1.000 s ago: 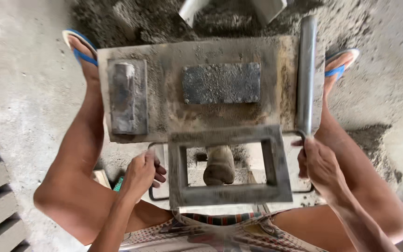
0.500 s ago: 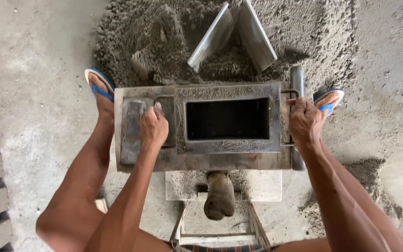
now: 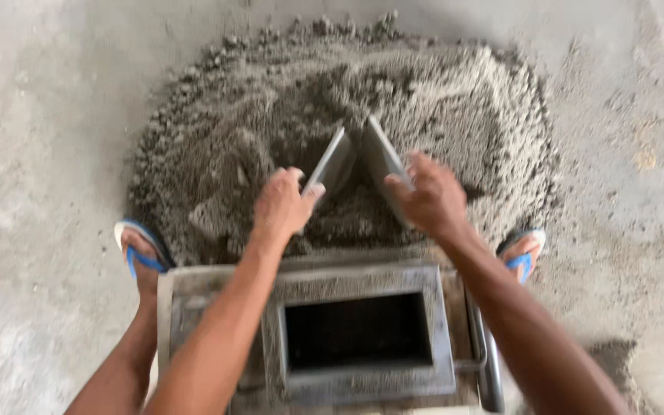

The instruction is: The person scoops wet concrete into a rectangular metal mold, levels the surface with a straight edge, and then flips the mold to release a formed brick. They stack the finished bricks next to a pile of others and repeat the process.

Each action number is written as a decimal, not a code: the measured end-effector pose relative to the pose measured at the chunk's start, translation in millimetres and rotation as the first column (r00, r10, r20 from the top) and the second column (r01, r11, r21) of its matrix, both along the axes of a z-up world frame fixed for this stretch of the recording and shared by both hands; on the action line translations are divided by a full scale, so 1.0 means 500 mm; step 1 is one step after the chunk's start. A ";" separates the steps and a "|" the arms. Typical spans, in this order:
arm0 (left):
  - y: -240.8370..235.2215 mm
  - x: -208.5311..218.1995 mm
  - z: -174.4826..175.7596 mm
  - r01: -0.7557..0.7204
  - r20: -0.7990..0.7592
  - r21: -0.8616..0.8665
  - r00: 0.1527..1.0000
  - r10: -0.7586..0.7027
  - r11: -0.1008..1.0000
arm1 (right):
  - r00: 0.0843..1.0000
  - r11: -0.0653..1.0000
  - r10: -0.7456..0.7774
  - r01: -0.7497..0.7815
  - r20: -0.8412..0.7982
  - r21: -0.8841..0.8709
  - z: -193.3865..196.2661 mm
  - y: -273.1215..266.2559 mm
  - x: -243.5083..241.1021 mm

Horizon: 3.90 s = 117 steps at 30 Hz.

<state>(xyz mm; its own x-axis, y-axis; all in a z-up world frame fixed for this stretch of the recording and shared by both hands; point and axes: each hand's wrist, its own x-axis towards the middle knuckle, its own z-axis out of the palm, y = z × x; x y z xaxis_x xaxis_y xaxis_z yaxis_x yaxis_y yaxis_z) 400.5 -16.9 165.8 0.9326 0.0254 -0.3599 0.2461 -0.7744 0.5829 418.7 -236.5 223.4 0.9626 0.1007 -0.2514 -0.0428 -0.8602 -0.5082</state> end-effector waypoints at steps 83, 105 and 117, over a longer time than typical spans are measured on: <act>0.003 -0.302 0.152 0.030 0.418 -0.084 0.908 0.008 0.996 | 0.822 0.854 -0.364 0.107 0.437 0.510 0.111 -0.002 -0.243; 0.012 -0.210 0.259 0.425 0.055 0.137 0.899 -0.435 0.895 | 0.862 0.858 0.506 -0.500 -0.023 0.118 0.187 -0.105 -0.286; 0.091 -0.016 -0.002 0.145 -0.084 0.054 0.987 -0.140 0.988 | 0.700 0.764 0.512 -0.636 -0.498 -0.109 -0.145 0.103 0.031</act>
<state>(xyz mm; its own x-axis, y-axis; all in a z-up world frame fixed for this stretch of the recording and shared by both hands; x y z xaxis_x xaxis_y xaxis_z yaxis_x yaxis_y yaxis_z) 392.5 28.5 164.6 0.8966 -0.0821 -0.4352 0.1747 -0.8375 0.5178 434.4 -184.8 151.0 0.5278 0.4710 -0.7068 0.3524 -0.8786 -0.3223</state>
